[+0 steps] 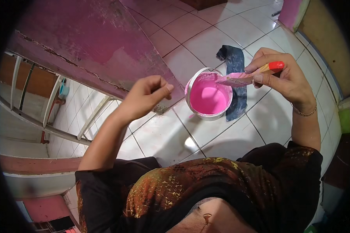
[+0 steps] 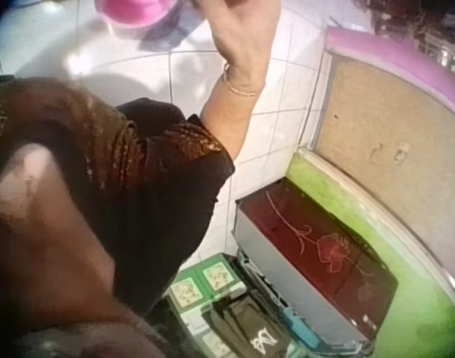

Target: The person paints a wall and doorframe with pink paint using a brush, dipping the brush into a bucket of paint multiple times.

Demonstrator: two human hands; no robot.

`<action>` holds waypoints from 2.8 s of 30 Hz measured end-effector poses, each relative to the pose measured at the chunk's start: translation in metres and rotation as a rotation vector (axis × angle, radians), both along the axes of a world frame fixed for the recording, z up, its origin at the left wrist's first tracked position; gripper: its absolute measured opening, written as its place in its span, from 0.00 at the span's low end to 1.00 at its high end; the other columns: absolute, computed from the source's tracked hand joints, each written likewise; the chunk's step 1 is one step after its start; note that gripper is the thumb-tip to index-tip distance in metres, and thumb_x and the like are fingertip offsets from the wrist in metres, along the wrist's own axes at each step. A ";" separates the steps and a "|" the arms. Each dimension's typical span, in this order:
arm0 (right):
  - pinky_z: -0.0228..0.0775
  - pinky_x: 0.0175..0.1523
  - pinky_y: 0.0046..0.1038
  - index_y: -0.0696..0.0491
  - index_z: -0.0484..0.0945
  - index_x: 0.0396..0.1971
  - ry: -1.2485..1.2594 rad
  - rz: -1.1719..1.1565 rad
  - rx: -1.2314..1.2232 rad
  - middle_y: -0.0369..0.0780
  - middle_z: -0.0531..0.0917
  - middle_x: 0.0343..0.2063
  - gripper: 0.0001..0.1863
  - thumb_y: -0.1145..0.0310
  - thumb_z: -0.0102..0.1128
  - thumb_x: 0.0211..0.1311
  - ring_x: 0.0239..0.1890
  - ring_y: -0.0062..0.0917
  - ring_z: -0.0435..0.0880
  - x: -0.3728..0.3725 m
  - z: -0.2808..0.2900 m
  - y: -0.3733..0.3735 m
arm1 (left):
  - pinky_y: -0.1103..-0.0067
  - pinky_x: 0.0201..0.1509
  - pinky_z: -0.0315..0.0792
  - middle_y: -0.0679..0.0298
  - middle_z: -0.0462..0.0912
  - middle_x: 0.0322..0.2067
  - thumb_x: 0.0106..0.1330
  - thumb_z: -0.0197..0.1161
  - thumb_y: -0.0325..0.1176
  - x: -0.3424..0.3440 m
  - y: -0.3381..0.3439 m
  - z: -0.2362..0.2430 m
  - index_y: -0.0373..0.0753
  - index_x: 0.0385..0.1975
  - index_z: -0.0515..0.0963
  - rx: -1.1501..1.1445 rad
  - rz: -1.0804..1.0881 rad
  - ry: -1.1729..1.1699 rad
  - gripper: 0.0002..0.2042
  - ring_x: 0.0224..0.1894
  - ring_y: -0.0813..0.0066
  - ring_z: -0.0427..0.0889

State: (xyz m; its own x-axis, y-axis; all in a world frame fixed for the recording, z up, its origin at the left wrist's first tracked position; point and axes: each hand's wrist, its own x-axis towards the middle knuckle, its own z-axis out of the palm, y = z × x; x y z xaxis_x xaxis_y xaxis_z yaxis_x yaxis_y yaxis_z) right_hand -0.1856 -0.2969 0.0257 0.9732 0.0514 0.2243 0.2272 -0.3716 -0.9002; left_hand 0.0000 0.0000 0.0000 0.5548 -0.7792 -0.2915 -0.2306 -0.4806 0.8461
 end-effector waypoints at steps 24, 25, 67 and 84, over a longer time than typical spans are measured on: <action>0.72 0.34 0.19 0.60 0.80 0.35 -0.017 -0.151 0.059 0.37 0.81 0.25 0.09 0.70 0.59 0.58 0.27 0.18 0.79 0.028 -0.020 -0.005 | 0.60 0.71 0.40 0.42 0.55 0.64 0.70 0.38 0.52 -0.105 -0.040 -0.105 0.26 0.63 0.54 0.221 -0.713 -0.627 0.33 0.69 0.42 0.45; 0.72 0.34 0.20 0.60 0.80 0.33 0.041 -0.062 0.038 0.37 0.81 0.24 0.09 0.71 0.60 0.55 0.26 0.18 0.79 0.038 -0.032 -0.003 | 0.59 0.71 0.39 0.42 0.54 0.64 0.70 0.38 0.52 -0.104 -0.039 -0.101 0.26 0.63 0.54 0.248 -0.713 -0.660 0.33 0.69 0.43 0.44; 0.80 0.38 0.25 0.67 0.77 0.40 0.581 -0.194 0.507 0.48 0.83 0.33 0.14 0.71 0.54 0.60 0.31 0.31 0.85 0.071 -0.086 -0.019 | 0.70 0.50 0.72 0.49 0.78 0.48 0.62 0.62 0.42 -0.023 0.077 0.038 0.30 0.52 0.72 0.291 -0.321 -0.286 0.24 0.48 0.56 0.78; 0.82 0.39 0.28 0.67 0.72 0.47 0.784 -0.175 0.751 0.53 0.80 0.41 0.16 0.80 0.50 0.58 0.40 0.36 0.84 0.002 -0.161 -0.048 | 0.75 0.55 0.66 0.52 0.80 0.42 0.63 0.62 0.39 0.013 0.170 0.100 0.26 0.52 0.68 0.007 0.144 -0.180 0.25 0.50 0.68 0.77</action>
State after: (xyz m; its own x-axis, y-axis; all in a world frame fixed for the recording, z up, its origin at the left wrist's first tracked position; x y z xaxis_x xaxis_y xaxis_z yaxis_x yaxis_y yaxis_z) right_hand -0.1833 -0.3450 -0.1356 0.8398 0.0085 -0.5429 -0.5090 0.3603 -0.7817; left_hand 0.0131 0.1700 0.1003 0.7040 -0.6862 -0.1832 -0.3057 -0.5256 0.7939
